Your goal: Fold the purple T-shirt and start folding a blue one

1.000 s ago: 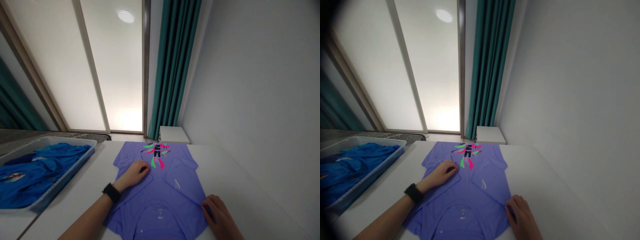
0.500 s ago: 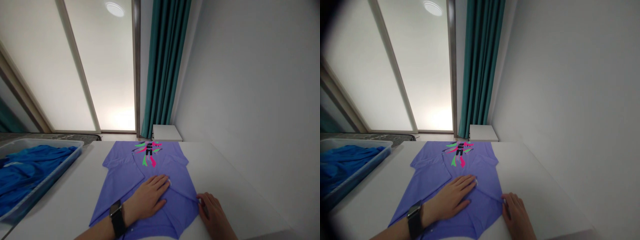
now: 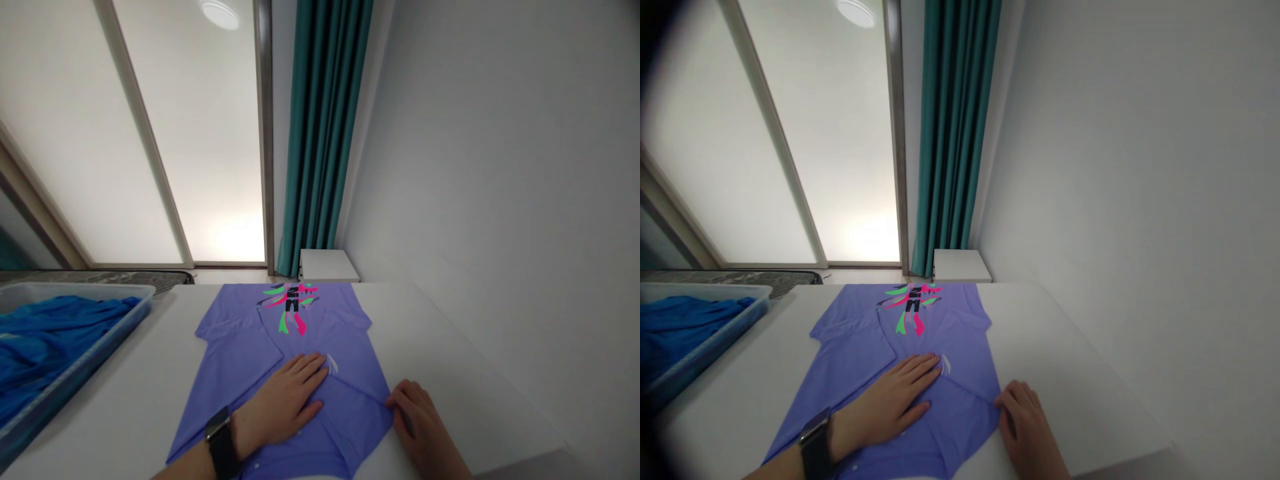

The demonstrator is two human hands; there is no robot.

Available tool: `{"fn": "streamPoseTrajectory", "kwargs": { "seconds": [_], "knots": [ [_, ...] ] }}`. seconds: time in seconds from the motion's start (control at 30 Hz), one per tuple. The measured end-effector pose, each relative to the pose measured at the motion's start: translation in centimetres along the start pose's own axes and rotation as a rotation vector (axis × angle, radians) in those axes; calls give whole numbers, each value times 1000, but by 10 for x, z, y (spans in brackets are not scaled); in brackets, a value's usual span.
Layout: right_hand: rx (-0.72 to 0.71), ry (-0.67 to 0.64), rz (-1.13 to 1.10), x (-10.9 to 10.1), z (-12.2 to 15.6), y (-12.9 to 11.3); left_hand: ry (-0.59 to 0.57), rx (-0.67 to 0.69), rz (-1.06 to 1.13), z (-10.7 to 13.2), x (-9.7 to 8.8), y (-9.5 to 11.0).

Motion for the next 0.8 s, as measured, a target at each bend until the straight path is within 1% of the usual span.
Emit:
{"fn": "streamPoseTrajectory", "kwargs": {
  "seconds": [0.07, 0.13, 0.3, 0.4, 0.5, 0.6, 0.8],
  "knots": [
    [5, 2, -10, 1, -15, -6, -1, -1, -1, 0, 1, -1],
    [-7, -13, 9, 4, -37, -15, 4, -3, 0, 0, 1, -1],
    [3, -158, 163, 22, -94, -35, -3, -4, 10, 1, 1, -1],
    [25, -213, 221, 33, -114, -42, -2, -7, 10, 1, 3, -1],
    [92, -228, 256, 41, -121, -39, 7, -2, 15, 2, 4, -2],
    [155, -257, 258, 47, -120, -33, -3, -4, 17, 1, 3, -1],
    [200, -278, 245, 53, -116, -25, -13, -3, 3, 1, 2, 0]
  ]
}}
Point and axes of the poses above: each hand's wrist, its own z-axis away from the middle knuckle, its own x-axis out of the palm, y = z × x, the point moved 2 cm from there along -z, towards the middle knuckle, and after that the axes turned 1 degree about -y, right-handed, at the moved point
